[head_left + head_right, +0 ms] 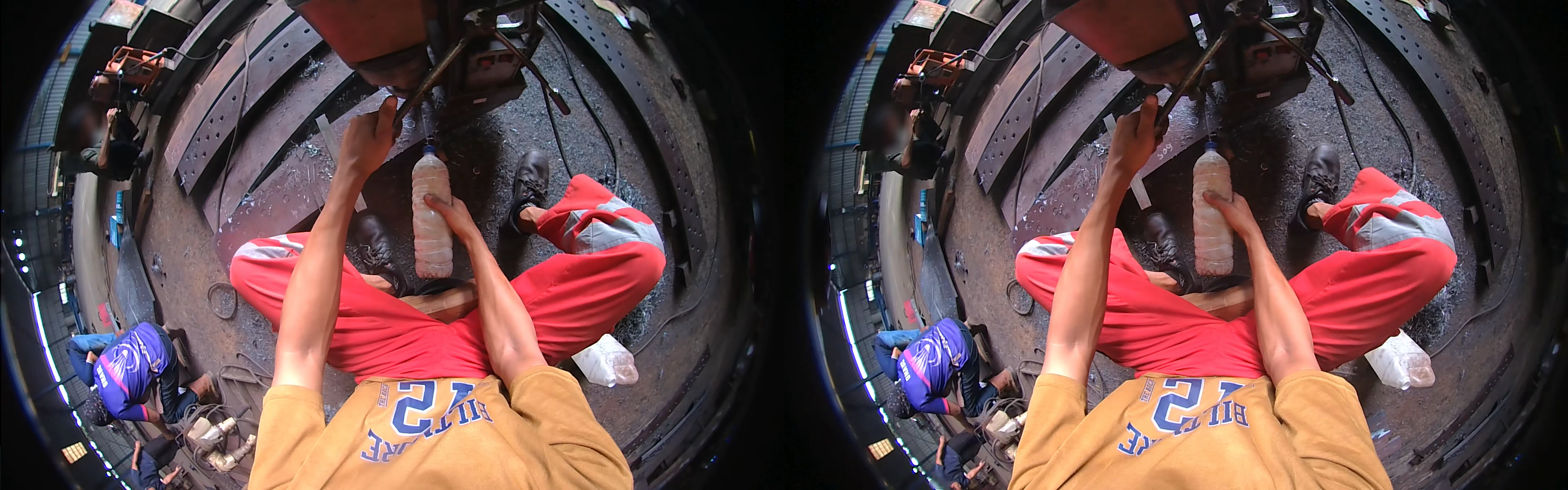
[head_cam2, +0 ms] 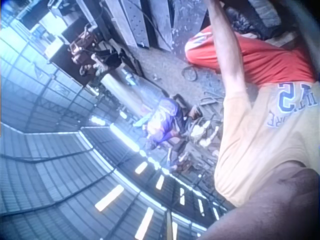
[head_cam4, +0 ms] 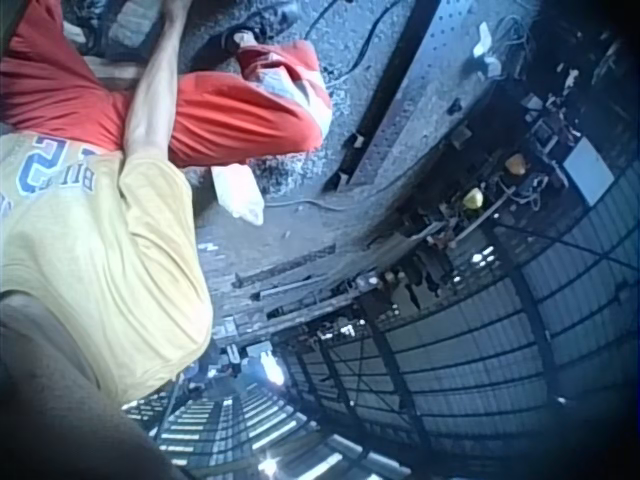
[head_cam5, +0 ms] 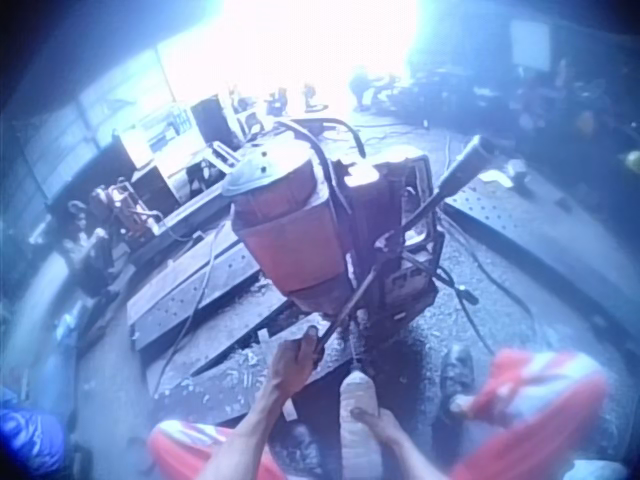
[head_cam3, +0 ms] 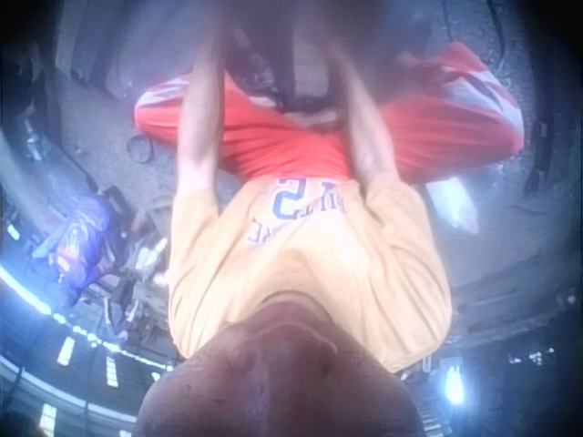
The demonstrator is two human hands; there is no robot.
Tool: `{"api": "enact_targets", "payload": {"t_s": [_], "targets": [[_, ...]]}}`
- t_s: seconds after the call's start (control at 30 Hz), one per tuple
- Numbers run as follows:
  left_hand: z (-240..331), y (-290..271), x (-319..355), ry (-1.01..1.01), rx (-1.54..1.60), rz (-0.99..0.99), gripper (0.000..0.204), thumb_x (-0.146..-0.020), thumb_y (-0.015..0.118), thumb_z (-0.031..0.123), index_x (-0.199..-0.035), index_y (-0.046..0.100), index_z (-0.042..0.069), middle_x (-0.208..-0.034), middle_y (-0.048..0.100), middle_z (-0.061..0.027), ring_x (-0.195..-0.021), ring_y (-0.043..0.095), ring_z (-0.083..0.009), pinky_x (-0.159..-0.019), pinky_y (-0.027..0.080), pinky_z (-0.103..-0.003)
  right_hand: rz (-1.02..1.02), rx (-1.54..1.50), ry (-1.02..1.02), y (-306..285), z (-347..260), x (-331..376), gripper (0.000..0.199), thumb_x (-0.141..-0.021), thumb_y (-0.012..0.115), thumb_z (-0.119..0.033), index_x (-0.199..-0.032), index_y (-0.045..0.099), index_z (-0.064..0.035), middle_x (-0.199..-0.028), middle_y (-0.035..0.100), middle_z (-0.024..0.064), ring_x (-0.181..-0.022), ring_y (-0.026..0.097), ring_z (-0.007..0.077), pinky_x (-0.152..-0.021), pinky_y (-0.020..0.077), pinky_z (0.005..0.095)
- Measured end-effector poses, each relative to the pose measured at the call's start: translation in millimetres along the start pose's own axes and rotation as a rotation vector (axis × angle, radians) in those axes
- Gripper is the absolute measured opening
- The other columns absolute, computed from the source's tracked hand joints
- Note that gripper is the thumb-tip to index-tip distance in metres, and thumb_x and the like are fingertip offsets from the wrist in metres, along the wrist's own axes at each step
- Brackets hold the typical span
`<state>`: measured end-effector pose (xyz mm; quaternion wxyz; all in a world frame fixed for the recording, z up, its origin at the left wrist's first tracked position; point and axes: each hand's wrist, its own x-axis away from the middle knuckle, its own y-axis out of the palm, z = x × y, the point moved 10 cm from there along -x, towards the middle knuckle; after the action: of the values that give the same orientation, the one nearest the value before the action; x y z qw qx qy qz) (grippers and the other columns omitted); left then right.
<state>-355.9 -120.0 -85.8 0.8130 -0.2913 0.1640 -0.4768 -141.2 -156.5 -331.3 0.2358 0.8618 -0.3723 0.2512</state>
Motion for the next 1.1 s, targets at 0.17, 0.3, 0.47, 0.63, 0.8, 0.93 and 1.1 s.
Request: {"api": "enact_targets", "payload": {"t_s": [0.17,0.3,0.47,0.63,0.8,0.93,1.1], "targets": [[0.8,1.1,-0.4,0.023,0.037,-0.014,0.079,-0.102,0.032,0.064,-0.063,0.059,0.001,-0.051,0.053,-0.0046,-0.05,0.053,-0.0156,-0.052,0.04,-0.034,-0.024,0.012,-0.002,3.8,-0.6,-0.8,0.057,-0.087,0.072,-0.041,-0.124,0.063,0.0019,-0.112,0.069,0.0112,-0.097,0.066,0.0195,-0.089,0.0506,0.0335],[-1.7,2.0,-0.5,0.005,0.064,-0.023,0.078,-0.102,0.034,0.064,-0.062,0.059,0.001,-0.051,0.053,-0.0037,-0.05,0.051,-0.0141,-0.051,0.039,-0.033,-0.032,0.004,0.016,5.1,1.6,-0.4,0.057,-0.087,0.073,-0.041,-0.124,0.063,0.0018,-0.111,0.069,0.0112,-0.097,0.066,0.0195,-0.089,0.0508,0.0336],[-5.3,3.3,-0.4,-0.019,0.11,-0.038,0.076,-0.101,0.038,0.063,-0.062,0.059,0.001,-0.052,0.052,-0.0023,-0.05,0.05,-0.012,-0.051,0.037,-0.031,-0.033,-0.015,0.007,6.7,5.8,-2.0,0.057,-0.087,0.073,-0.041,-0.124,0.063,0.0016,-0.111,0.069,0.0109,-0.097,0.066,0.0196,-0.088,0.0509,0.0337],[-2.0,4.5,0.9,-0.023,0.133,-0.061,0.075,-0.101,0.04,0.062,-0.062,0.059,0.002,-0.052,0.051,-0.0012,-0.05,0.048,-0.0112,-0.05,0.036,-0.031,-0.018,0.005,0.008,3.9,8.4,-5.3,0.056,-0.088,0.073,-0.04,-0.124,0.063,0.0015,-0.11,0.069,0.0107,-0.096,0.066,0.0195,-0.088,0.051,0.0336],[-7.9,7.1,-0.1,-0.041,0.158,-0.072,0.074,-0.101,0.04,0.062,-0.062,0.059,0.002,-0.052,0.05,-0.001,-0.049,0.048,-0.0113,-0.05,0.036,-0.031,-0.02,-0.005,0.011,4.9,8.4,-5.7,0.055,-0.088,0.073,-0.04,-0.123,0.064,0.001,-0.11,0.069,0.0104,-0.096,0.066,0.0189,-0.087,0.0511,0.0337],[-6.9,7.9,-0.7,-0.034,0.157,-0.08,0.074,-0.101,0.04,0.062,-0.061,0.059,0.002,-0.052,0.051,-0.0011,-0.049,0.049,-0.0117,-0.05,0.036,-0.031,-0.016,0.002,0.021,3.6,10.4,-7.0,0.055,-0.088,0.073,-0.041,-0.123,0.064,0.0005,-0.11,0.069,0.0102,-0.096,0.066,0.0184,-0.087,0.0511,0.0336],[-6.3,7.8,0.0,-0.052,0.158,-0.082,0.075,-0.101,0.039,0.063,-0.061,0.058,0.002,-0.052,0.051,-0.0012,-0.049,0.049,-0.0121,-0.05,0.037,-0.031,-0.036,-0.003,0.016,7.3,2.9,-0.9,0.055,-0.088,0.072,-0.04,-0.124,0.064,0.0007,-0.11,0.069,0.0103,-0.096,0.066,0.0188,-0.088,0.051,0.0335]]}}
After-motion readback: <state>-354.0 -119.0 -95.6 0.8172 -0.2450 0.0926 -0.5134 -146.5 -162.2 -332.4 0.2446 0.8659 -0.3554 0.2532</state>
